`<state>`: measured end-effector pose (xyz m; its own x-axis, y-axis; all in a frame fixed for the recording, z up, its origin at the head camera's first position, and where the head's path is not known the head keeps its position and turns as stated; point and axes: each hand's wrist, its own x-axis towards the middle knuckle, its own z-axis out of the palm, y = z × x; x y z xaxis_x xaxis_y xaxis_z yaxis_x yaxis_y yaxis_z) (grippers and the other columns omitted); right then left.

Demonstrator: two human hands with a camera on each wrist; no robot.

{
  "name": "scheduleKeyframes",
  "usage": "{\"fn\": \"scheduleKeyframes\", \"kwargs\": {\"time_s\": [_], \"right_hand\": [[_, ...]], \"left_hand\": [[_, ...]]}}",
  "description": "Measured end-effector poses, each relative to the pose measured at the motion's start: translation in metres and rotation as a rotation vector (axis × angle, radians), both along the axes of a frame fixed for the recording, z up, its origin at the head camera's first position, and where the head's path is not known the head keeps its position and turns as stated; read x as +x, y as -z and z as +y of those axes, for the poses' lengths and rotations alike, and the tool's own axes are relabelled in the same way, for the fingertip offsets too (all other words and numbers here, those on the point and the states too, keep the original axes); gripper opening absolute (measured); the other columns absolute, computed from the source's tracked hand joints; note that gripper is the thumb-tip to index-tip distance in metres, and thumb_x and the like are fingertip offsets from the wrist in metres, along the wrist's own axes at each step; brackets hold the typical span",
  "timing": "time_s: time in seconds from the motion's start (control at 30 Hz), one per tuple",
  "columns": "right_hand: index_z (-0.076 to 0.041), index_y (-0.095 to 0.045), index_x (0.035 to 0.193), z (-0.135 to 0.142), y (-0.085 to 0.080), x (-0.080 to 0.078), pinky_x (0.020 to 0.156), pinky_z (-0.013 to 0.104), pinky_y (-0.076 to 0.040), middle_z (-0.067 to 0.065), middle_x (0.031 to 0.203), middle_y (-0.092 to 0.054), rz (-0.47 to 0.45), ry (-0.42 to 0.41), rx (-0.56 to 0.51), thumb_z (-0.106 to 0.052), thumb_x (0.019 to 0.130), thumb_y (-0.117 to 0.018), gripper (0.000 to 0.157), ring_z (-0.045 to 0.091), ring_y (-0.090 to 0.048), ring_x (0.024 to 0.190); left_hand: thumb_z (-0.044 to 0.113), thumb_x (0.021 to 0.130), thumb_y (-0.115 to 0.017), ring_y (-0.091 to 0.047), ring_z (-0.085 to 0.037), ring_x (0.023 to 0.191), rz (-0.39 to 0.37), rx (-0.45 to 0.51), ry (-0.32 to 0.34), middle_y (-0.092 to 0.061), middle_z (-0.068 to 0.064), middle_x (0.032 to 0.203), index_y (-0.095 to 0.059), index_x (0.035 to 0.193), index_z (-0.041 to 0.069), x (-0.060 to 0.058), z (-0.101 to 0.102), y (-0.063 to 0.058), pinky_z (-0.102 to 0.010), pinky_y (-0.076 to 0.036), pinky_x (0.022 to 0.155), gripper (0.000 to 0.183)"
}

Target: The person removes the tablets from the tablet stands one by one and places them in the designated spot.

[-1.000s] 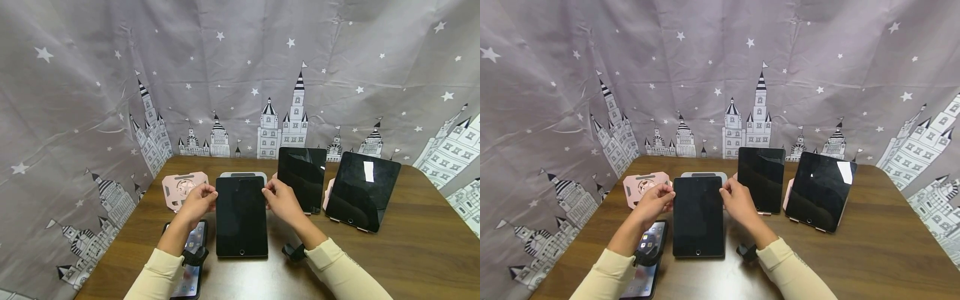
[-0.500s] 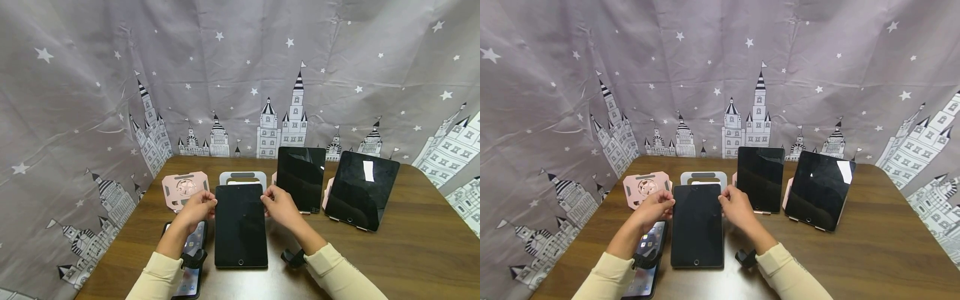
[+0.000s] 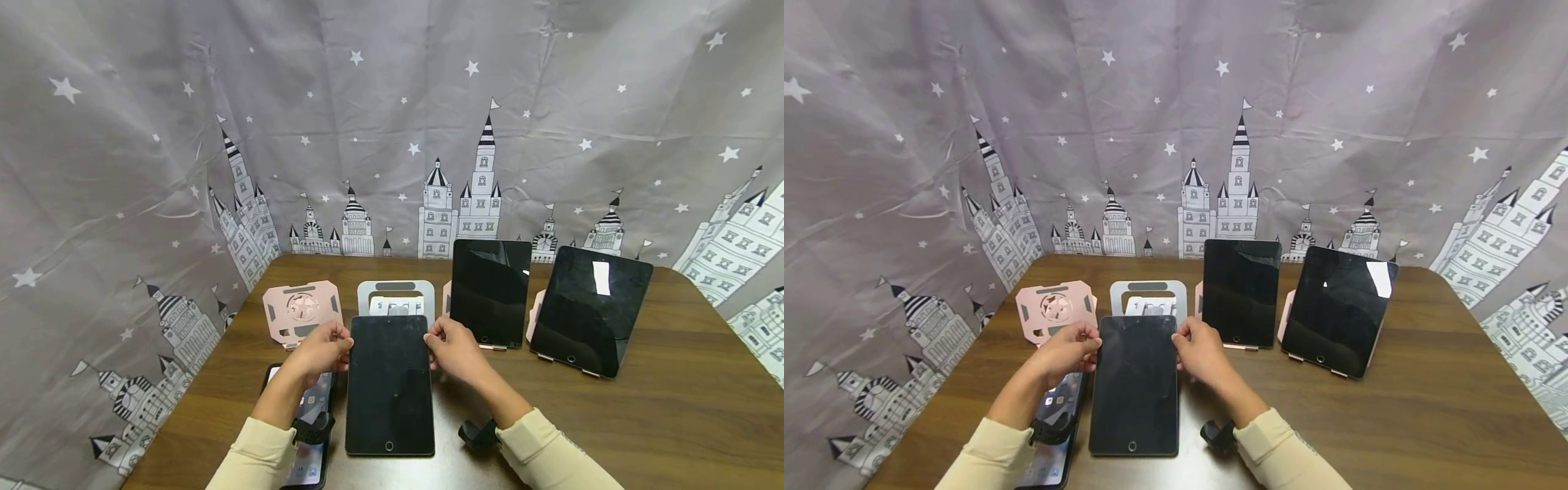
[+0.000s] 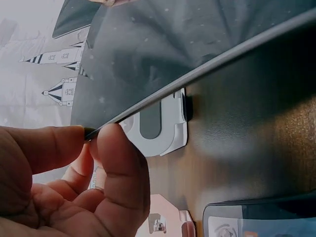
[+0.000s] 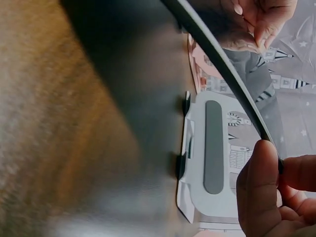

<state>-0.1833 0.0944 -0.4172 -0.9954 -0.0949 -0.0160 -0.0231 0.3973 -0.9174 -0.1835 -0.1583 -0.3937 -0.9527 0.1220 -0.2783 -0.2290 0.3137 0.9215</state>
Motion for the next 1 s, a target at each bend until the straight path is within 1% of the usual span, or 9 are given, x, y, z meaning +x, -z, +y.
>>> {"fn": "scheduleKeyframes", "kwargs": {"time_s": [0.13,0.33,0.47,0.67,0.87,1.0], "right_hand": [[-0.002,-0.056,0.083,-0.001,0.006,0.002,0.048,0.037,-0.054,0.008,0.06,-0.054,-0.011,-0.009,-0.031,-0.001,0.096,-0.058,0.013,0.018,-0.058,0.047],[-0.002,-0.055,0.084,0.0,0.01,0.007,0.043,0.029,-0.048,0.008,0.06,-0.054,-0.064,-0.016,-0.035,-0.002,0.097,-0.057,0.013,0.018,-0.058,0.046],[-0.002,-0.055,0.083,-0.002,0.012,0.01,0.042,0.028,-0.047,0.009,0.059,-0.054,-0.08,-0.025,-0.062,0.0,0.096,-0.056,0.014,0.016,-0.057,0.046],[0.0,-0.052,0.082,-0.003,0.017,0.014,0.045,0.032,-0.053,0.01,0.06,-0.054,-0.084,-0.039,-0.102,0.004,0.095,-0.055,0.014,0.016,-0.057,0.047],[0.001,-0.052,0.083,-0.004,0.019,0.016,0.047,0.031,-0.053,0.012,0.062,-0.055,-0.111,-0.047,-0.116,0.004,0.095,-0.055,0.013,0.014,-0.056,0.048],[0.002,-0.052,0.085,-0.004,0.022,0.018,0.049,0.032,-0.055,0.013,0.064,-0.055,-0.139,-0.062,-0.156,0.004,0.096,-0.054,0.011,0.014,-0.056,0.05]], "left_hand": [[0.0,0.099,-0.05,-0.053,-0.02,0.067,-0.013,-0.004,0.009,-0.05,-0.01,0.081,-0.049,0.101,-0.004,0.002,0.001,0.003,-0.03,-0.055,0.06,0.004],[-0.001,0.098,-0.05,-0.053,-0.021,0.066,-0.013,-0.044,0.023,-0.049,-0.011,0.079,-0.049,0.101,-0.005,0.005,0.001,0.007,-0.032,-0.056,0.06,0.004],[-0.002,0.099,-0.05,-0.054,-0.021,0.065,-0.018,-0.078,0.03,-0.05,-0.012,0.079,-0.05,0.097,-0.003,0.007,0.001,0.009,-0.034,-0.056,0.06,0.002],[-0.004,0.098,-0.049,-0.054,-0.021,0.064,-0.009,-0.122,0.028,-0.051,-0.012,0.076,-0.05,0.092,0.0,0.01,0.003,0.013,-0.035,-0.057,0.058,0.007],[-0.005,0.098,-0.049,-0.054,-0.021,0.064,-0.014,-0.15,0.035,-0.051,-0.012,0.077,-0.05,0.091,0.0,0.013,0.003,0.015,-0.034,-0.057,0.057,0.009],[-0.005,0.098,-0.049,-0.053,-0.021,0.065,-0.015,-0.169,0.048,-0.049,-0.011,0.076,-0.05,0.09,-0.001,0.014,0.002,0.017,-0.035,-0.057,0.058,0.009]]}}
